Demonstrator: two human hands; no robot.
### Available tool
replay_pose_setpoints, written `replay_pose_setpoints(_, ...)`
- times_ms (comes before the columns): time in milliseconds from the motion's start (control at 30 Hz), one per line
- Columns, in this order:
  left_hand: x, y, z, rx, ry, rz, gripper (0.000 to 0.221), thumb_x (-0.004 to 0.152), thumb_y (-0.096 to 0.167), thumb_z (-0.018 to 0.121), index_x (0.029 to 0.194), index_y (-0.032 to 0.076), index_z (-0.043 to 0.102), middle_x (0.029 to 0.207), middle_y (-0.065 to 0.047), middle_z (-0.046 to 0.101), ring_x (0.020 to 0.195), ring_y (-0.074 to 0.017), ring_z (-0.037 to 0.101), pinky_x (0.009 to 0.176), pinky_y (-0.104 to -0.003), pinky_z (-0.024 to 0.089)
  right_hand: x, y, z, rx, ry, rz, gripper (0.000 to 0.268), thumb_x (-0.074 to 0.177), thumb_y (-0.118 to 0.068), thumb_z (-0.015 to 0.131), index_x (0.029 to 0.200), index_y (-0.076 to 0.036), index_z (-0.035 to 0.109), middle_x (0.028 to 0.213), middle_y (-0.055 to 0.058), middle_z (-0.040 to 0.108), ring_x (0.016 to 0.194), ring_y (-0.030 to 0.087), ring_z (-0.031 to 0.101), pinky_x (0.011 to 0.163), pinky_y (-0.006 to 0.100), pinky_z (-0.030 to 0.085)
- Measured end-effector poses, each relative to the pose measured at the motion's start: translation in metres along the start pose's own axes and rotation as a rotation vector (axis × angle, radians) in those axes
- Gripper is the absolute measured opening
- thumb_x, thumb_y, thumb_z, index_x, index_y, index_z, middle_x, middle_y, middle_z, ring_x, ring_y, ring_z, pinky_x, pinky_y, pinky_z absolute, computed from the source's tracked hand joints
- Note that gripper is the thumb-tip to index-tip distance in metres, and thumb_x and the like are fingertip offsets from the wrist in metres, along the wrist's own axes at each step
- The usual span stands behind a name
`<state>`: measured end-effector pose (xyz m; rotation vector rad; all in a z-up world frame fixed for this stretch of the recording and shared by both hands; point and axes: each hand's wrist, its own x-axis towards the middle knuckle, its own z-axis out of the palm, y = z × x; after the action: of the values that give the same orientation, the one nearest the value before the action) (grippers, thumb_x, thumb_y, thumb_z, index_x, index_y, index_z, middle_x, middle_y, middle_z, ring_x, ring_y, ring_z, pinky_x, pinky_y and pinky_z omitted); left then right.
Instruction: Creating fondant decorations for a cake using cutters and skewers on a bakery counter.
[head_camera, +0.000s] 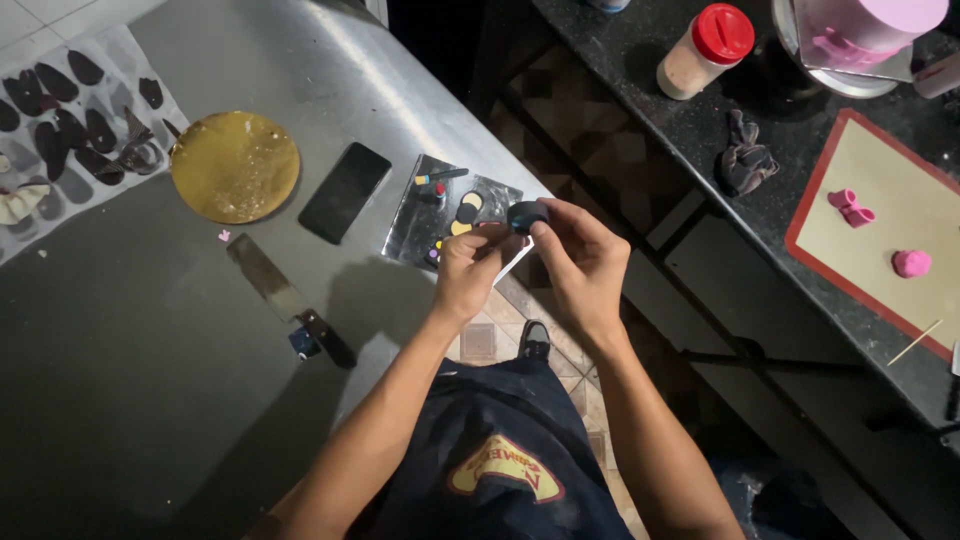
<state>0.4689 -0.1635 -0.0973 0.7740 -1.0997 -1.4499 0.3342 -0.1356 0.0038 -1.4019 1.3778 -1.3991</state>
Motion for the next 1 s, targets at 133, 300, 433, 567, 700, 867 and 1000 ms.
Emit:
replay_pose_setpoints(133, 0.001, 0.004, 0.003, -0.038, 0.002, -0.007, 0.013, 0.099, 0.006, 0.069, 0.106, -0.001, 0.076, 0.091, 0.0, 0.075, 0.083, -0.0033, 0.065, 0.073, -0.02, 0.053, 0.001, -0.001, -0.001, 0.0, 0.013, 0.024, 0.027, 0.098, -0.003, 0.07, 0.123, 0.007, 0.069, 0.108, 0.009, 0.076, 0.096, 0.011, 0.07, 0.086, 0.024, 0.057)
replay_pose_setpoints(300, 0.0, 0.011, 0.004, 0.005, -0.018, 0.027, 0.014, 0.099, 0.006, 0.069, 0.109, -0.002, 0.077, 0.093, 0.0, 0.076, 0.085, -0.004, 0.066, 0.075, -0.021, 0.053, 0.004, -0.01, -0.003, -0.017, -0.026, -0.011, 0.03, 0.097, -0.002, 0.07, 0.126, 0.005, 0.067, 0.111, 0.009, 0.074, 0.1, 0.011, 0.07, 0.088, 0.024, 0.057)
replay_pose_setpoints(433, 0.0, 0.017, 0.006, -0.034, -0.072, 0.036, 0.015, 0.1, 0.005, 0.067, 0.11, -0.002, 0.076, 0.098, -0.003, 0.078, 0.09, -0.0061, 0.069, 0.08, -0.022, 0.055, 0.013, -0.027, -0.011, -0.156, -0.149, -0.243, 0.037, 0.092, 0.004, 0.07, 0.128, 0.005, 0.065, 0.12, 0.012, 0.069, 0.11, 0.017, 0.068, 0.095, 0.027, 0.054)
replay_pose_setpoints(567, 0.001, 0.019, 0.006, 0.075, -0.065, 0.091, 0.016, 0.097, 0.0, 0.066, 0.11, -0.003, 0.075, 0.099, -0.006, 0.078, 0.091, -0.0085, 0.07, 0.082, -0.024, 0.057, 0.018, -0.038, -0.017, -0.295, -0.222, -0.322, 0.029, 0.09, 0.007, 0.069, 0.118, 0.001, 0.071, 0.117, 0.013, 0.071, 0.104, 0.021, 0.071, 0.09, 0.028, 0.056)
replay_pose_setpoints(700, 0.0, 0.023, 0.007, 0.1, -0.074, 0.107, 0.02, 0.095, -0.004, 0.063, 0.111, -0.003, 0.075, 0.1, -0.006, 0.078, 0.092, -0.0092, 0.071, 0.083, -0.025, 0.057, 0.022, -0.041, -0.019, -0.35, -0.239, -0.33, 0.023, 0.089, 0.005, 0.071, 0.111, 0.0, 0.073, 0.107, 0.012, 0.073, 0.097, 0.02, 0.073, 0.086, 0.029, 0.057)
replay_pose_setpoints(867, -0.003, 0.033, 0.006, 0.193, -0.072, 0.151, 0.017, 0.095, -0.006, 0.066, 0.109, -0.004, 0.076, 0.098, -0.007, 0.079, 0.091, -0.01, 0.071, 0.081, -0.025, 0.056, 0.023, -0.042, -0.02, -0.379, -0.248, -0.344, 0.019, 0.088, 0.004, 0.073, 0.107, 0.001, 0.072, 0.1, 0.011, 0.073, 0.093, 0.019, 0.072, 0.083, 0.029, 0.056)
replay_pose_setpoints(1000, -0.002, 0.03, 0.007, 0.085, -0.1, 0.137, 0.029, 0.089, -0.014, 0.055, 0.11, -0.006, 0.074, 0.103, -0.009, 0.077, 0.097, -0.0117, 0.071, 0.089, -0.026, 0.058, 0.022, -0.043, -0.021, -0.34, -0.259, -0.291, 0.018, 0.089, 0.004, 0.072, 0.106, 0.001, 0.072, 0.1, 0.011, 0.074, 0.092, 0.017, 0.072, 0.083, 0.028, 0.057)
